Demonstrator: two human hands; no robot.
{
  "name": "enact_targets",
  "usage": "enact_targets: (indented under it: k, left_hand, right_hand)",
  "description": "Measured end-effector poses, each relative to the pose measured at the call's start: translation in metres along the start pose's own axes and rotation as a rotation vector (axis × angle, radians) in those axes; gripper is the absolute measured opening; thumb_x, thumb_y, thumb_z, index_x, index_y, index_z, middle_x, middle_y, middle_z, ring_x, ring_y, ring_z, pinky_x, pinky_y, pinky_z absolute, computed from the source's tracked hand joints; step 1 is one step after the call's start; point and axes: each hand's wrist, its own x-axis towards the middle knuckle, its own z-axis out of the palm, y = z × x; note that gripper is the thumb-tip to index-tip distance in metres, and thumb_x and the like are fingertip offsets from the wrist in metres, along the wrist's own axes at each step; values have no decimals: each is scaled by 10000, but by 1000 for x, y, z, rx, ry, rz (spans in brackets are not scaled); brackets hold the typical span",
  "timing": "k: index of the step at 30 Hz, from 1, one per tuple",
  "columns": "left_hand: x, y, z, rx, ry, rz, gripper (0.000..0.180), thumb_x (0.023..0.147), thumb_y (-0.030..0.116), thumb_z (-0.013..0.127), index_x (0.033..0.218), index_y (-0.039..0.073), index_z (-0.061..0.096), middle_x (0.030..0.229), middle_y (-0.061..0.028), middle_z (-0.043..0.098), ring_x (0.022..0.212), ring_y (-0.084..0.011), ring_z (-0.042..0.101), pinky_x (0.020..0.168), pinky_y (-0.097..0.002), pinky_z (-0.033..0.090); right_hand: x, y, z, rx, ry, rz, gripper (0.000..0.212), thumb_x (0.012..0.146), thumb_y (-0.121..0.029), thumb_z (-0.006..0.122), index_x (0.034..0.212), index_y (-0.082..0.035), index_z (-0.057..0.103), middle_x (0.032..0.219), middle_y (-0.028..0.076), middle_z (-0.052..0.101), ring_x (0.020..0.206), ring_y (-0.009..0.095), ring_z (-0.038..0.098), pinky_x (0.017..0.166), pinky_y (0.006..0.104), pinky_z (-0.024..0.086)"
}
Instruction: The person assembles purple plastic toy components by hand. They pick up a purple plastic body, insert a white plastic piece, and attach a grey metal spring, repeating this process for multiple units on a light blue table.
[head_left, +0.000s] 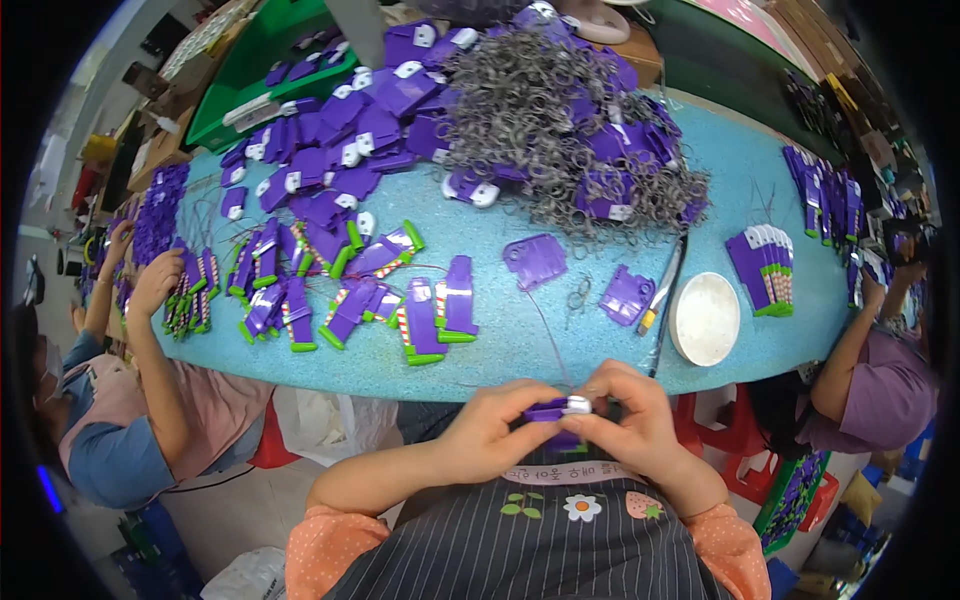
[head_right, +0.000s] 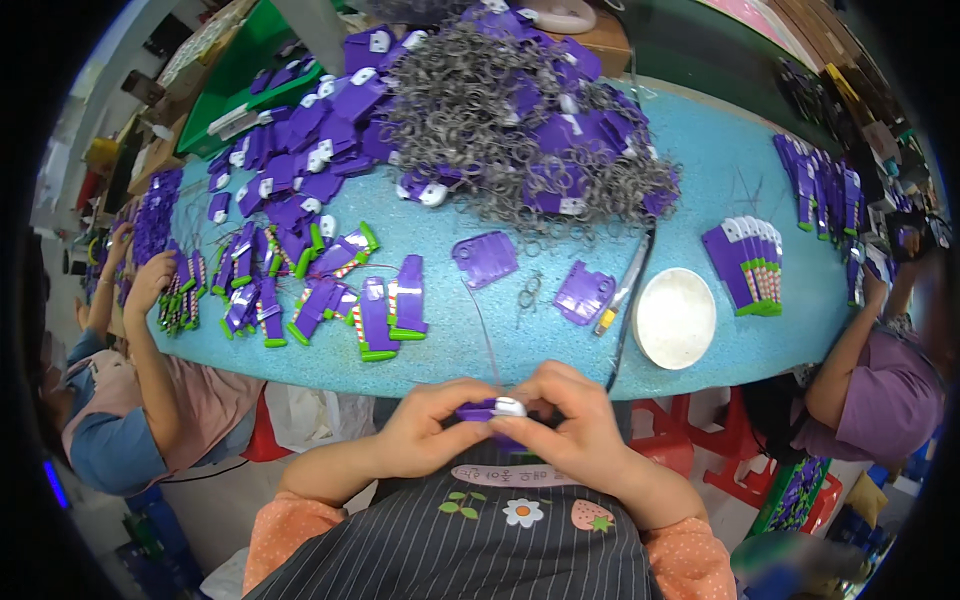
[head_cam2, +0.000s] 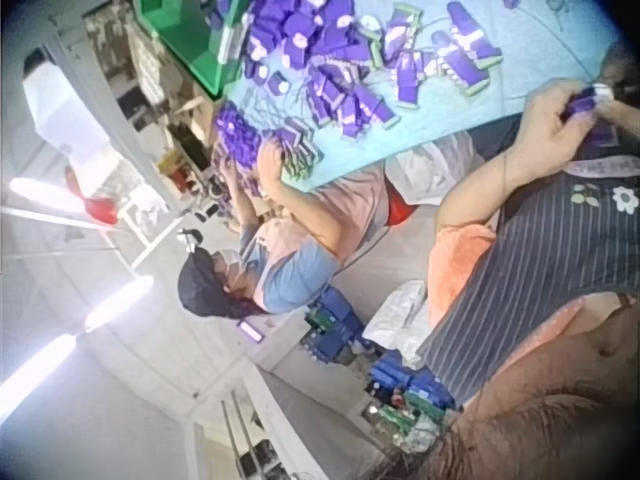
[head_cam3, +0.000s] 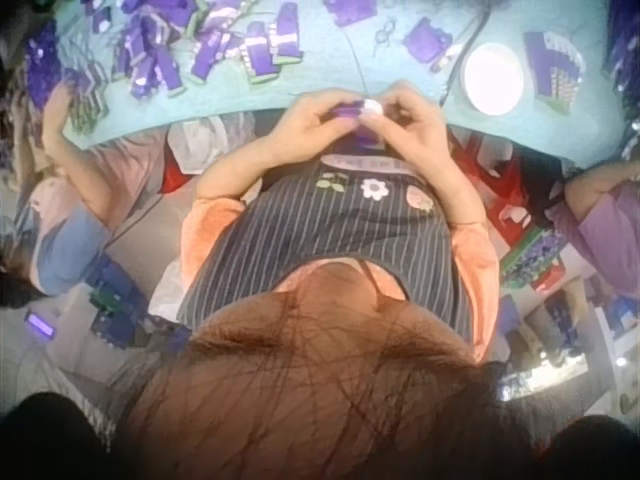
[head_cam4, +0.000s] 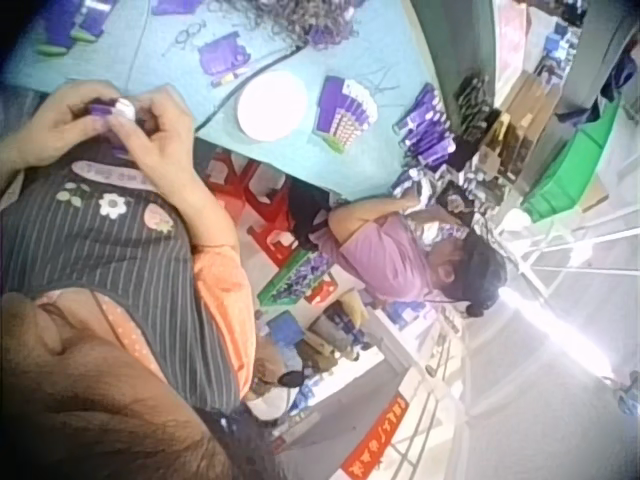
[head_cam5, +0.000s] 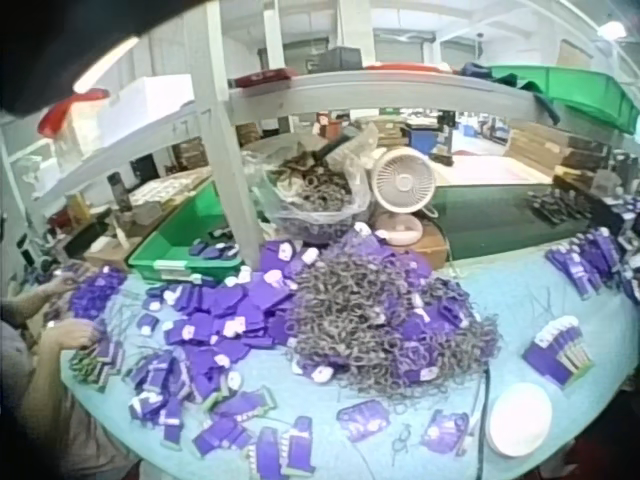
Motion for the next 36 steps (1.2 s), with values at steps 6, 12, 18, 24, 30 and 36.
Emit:
enact_targets:
  k: [6, 12, 18, 24, 30, 36]
  left_hand:
    - [1, 11, -12, -270, 286, 35, 171, 891, 96, 568, 1016, -19, 549, 899, -64, 619, 809, -95, 577, 707, -245, 457]
    - [-6, -14, 17, -392, 248, -20, 202, 919, 103, 544, 1077, -18, 509, 915, -31, 590, 845, -58, 539, 737, -222, 454]
    - [-7, -5, 21, -245, 302, -55, 198, 911, 52, 533, 1086, -31, 495, 939, -37, 589, 851, -60, 531, 754, -226, 446]
    - [-9, -19, 29, -348, 312, -26, 220, 900, 62, 539, 1092, -14, 463, 1003, -77, 557, 914, -122, 525, 816, -273, 427]
    - [26, 12, -48, 869, 302, 317, 588, 766, 254, 697, 1185, -41, 409, 1259, -243, 417, 1228, -425, 358, 1044, -484, 268]
    - [124, 15, -211, 1510, 701, 306, 419, 725, 25, 591, 1128, -29, 492, 1092, -211, 531, 996, -373, 517, 860, -434, 437]
  right_hand:
    - [-12, -14, -3, -24, -24, 166, 231, 773, -131, 712, 909, 18, 600, 628, 39, 535, 490, 65, 425, 454, 229, 359]
    - [-25, -6, 7, 64, -68, 275, 140, 841, -120, 640, 868, 11, 596, 611, 38, 532, 519, 72, 452, 477, 232, 364]
    - [-14, 4, 14, 417, 42, 258, 146, 835, -119, 641, 842, 20, 598, 717, 60, 518, 618, 94, 480, 535, 246, 372]
    - [-5, 3, 9, -36, 17, 31, 161, 823, -132, 647, 876, 9, 590, 768, 95, 541, 660, 164, 534, 577, 287, 415]
    - [-9, -15, -31, -146, 411, -83, 196, 808, -46, 596, 997, 1, 571, 920, 81, 596, 814, 150, 572, 702, 273, 459]
    - [8, 41, -166, -404, 856, -72, 166, 849, -82, 620, 974, 20, 584, 902, 27, 589, 789, 84, 534, 690, 219, 418]
